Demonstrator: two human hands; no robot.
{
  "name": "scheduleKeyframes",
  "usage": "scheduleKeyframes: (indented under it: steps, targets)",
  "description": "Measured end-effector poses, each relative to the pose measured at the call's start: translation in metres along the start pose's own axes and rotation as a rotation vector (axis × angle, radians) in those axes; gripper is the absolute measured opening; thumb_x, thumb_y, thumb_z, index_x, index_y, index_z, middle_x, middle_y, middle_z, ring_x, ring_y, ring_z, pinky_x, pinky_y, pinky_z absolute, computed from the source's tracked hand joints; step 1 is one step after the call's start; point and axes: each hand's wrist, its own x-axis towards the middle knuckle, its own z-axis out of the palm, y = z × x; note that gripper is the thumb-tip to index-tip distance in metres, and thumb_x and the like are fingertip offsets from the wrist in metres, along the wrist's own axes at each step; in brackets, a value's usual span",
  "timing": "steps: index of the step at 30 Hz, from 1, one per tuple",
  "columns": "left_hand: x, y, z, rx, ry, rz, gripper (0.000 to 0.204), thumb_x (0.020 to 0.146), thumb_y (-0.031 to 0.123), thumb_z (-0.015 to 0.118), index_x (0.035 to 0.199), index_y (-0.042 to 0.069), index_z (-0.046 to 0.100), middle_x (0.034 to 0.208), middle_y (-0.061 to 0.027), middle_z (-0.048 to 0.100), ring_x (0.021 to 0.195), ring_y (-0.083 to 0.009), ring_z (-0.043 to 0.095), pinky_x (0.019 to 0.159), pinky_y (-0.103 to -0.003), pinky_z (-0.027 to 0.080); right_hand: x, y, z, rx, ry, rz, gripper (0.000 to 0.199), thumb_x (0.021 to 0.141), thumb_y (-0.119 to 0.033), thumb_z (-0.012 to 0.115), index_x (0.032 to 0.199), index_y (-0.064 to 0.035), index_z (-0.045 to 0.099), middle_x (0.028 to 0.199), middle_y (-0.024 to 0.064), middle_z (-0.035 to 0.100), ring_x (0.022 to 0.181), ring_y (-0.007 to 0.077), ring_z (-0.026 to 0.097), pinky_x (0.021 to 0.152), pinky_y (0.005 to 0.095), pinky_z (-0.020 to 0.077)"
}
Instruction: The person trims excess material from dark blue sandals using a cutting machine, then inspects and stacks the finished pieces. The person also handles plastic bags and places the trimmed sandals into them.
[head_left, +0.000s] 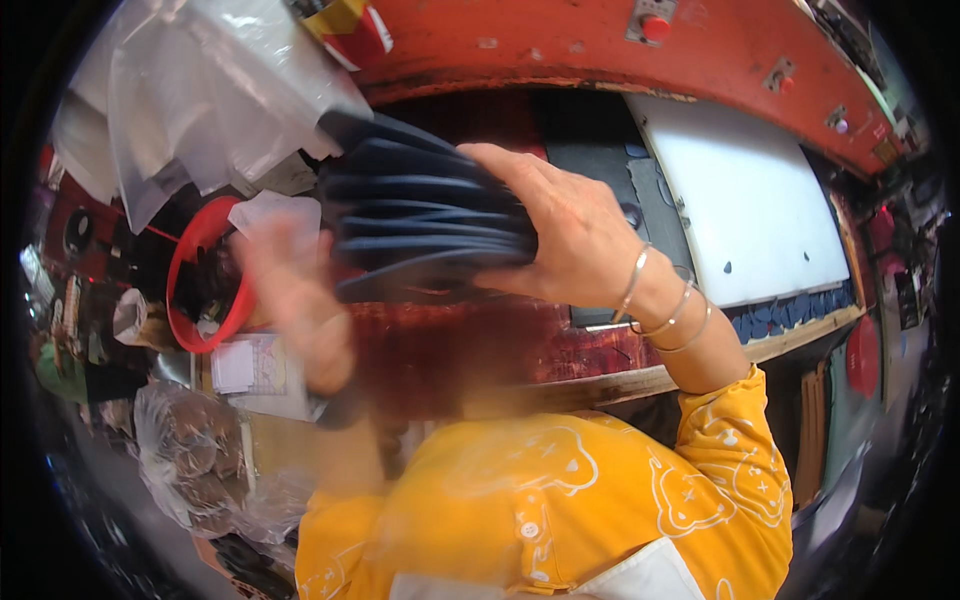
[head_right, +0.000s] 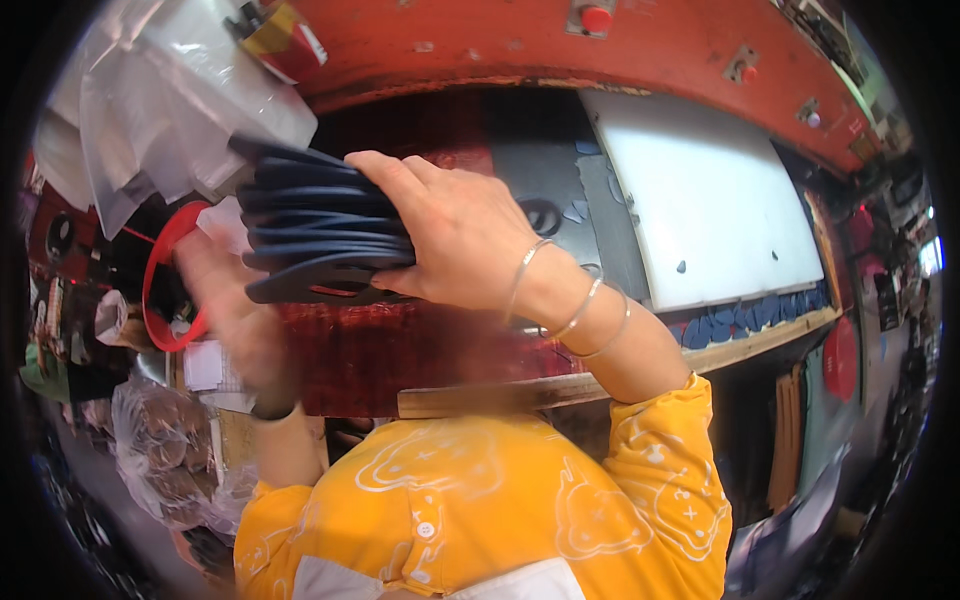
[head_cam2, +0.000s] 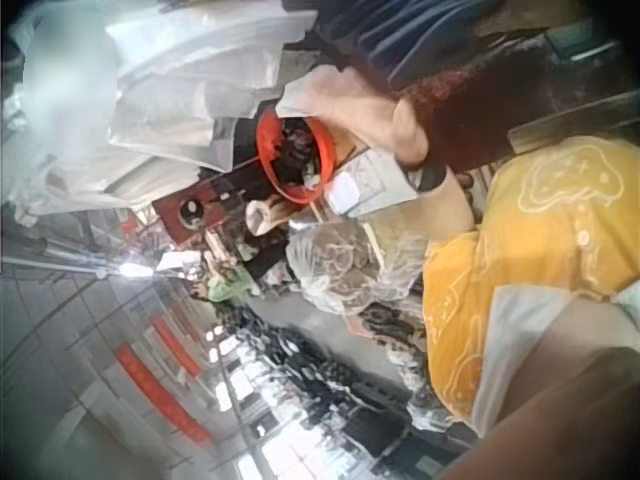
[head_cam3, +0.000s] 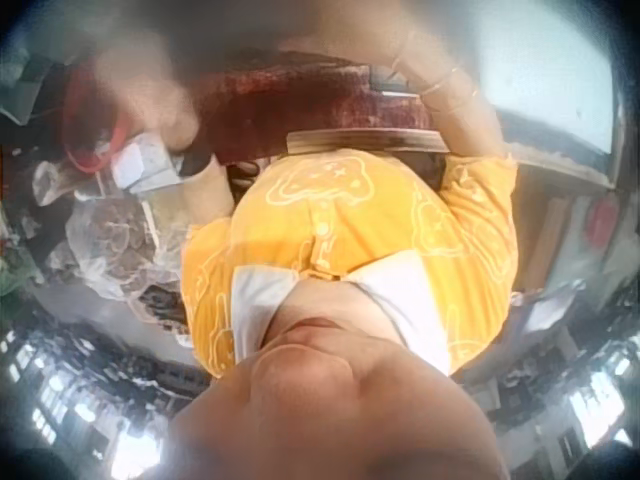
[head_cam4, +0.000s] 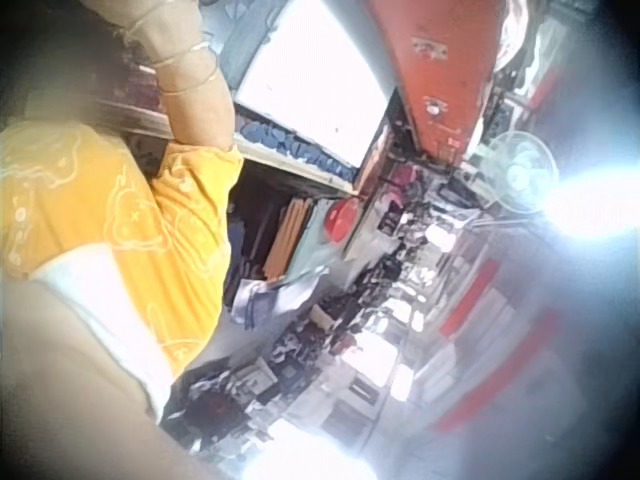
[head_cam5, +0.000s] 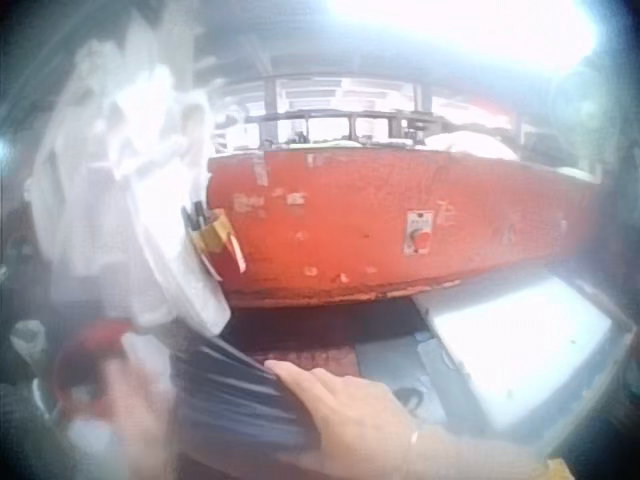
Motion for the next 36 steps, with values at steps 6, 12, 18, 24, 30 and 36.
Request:
scheduleKeyframes:
  steps: [6,12,18,24,30,36]
  targets:
    - [-0.027,0.018,-0.035,1.291,-0.657,0.092,0.103,0.057,0.038,0.084,0.141,0.008,0.034,0.140,-0.0187,0.037,0.132,-0.0355,0.035,0.109,-0.052,0.027,0.011,-0.033,0.062,-0.289,-0.504,-0.063,0.079,0.061,-0.022,0.078,0.131,-0.0099,0.044,0.099,0.0097,0.059,0.094,0.0285,0.060,0.080,0.0379,0.0472]
    - [-0.054,-0.027,-0.063,1.020,-0.580,-0.359,0.069,0.055,0.025,0.085,0.114,0.007,0.052,0.108,-0.0135,0.058,0.102,-0.0327,0.056,0.087,-0.042,0.044,-0.029,0.015,0.048,-0.369,-0.480,0.168,0.078,0.056,-0.029,0.082,0.124,-0.0106,0.050,0.113,0.0100,0.058,0.111,0.0301,0.052,0.092,0.0426,0.0411]
    - [-0.039,-0.002,-0.057,0.784,-0.576,-0.397,0.060,0.058,0.023,0.084,0.107,0.005,0.055,0.107,-0.0135,0.058,0.104,-0.0343,0.056,0.088,-0.042,0.045,-0.017,0.013,0.022,-0.012,-0.685,0.445,0.062,0.058,-0.023,0.082,0.113,-0.0101,0.056,0.117,0.0126,0.056,0.116,0.0336,0.049,0.097,0.0433,0.0396]
    - [-0.040,0.005,-0.035,1.278,-0.701,0.012,0.078,0.055,0.035,0.085,0.121,0.008,0.053,0.117,-0.0114,0.054,0.120,-0.0339,0.046,0.103,-0.053,0.028,-0.024,-0.002,0.048,-0.096,-0.225,-0.047,0.090,0.056,-0.020,0.084,0.135,-0.0111,0.039,0.110,0.0179,0.058,0.104,0.0374,0.055,0.090,0.0437,0.0434]
    - [-0.031,-0.006,-0.037,0.844,-0.576,-0.255,0.063,0.053,0.027,0.087,0.107,0.010,0.060,0.093,-0.0075,0.063,0.088,-0.0303,0.061,0.081,-0.040,0.047,-0.034,0.032,0.048,0.322,-0.581,0.353,0.099,0.058,-0.015,0.083,0.141,-0.0063,0.031,0.123,0.0213,0.053,0.115,0.0408,0.050,0.099,0.0420,0.0395]
    - [-0.033,-0.003,-0.041,0.967,-0.653,-0.216,0.109,0.044,0.034,0.091,0.138,0.013,0.039,0.130,-0.0151,0.043,0.116,-0.0369,0.046,0.099,-0.045,0.037,-0.047,0.027,0.071,0.533,-0.284,0.276,0.108,0.058,-0.015,0.086,0.145,-0.0046,0.022,0.141,0.0219,0.037,0.134,0.0333,0.035,0.112,0.0349,0.0271]
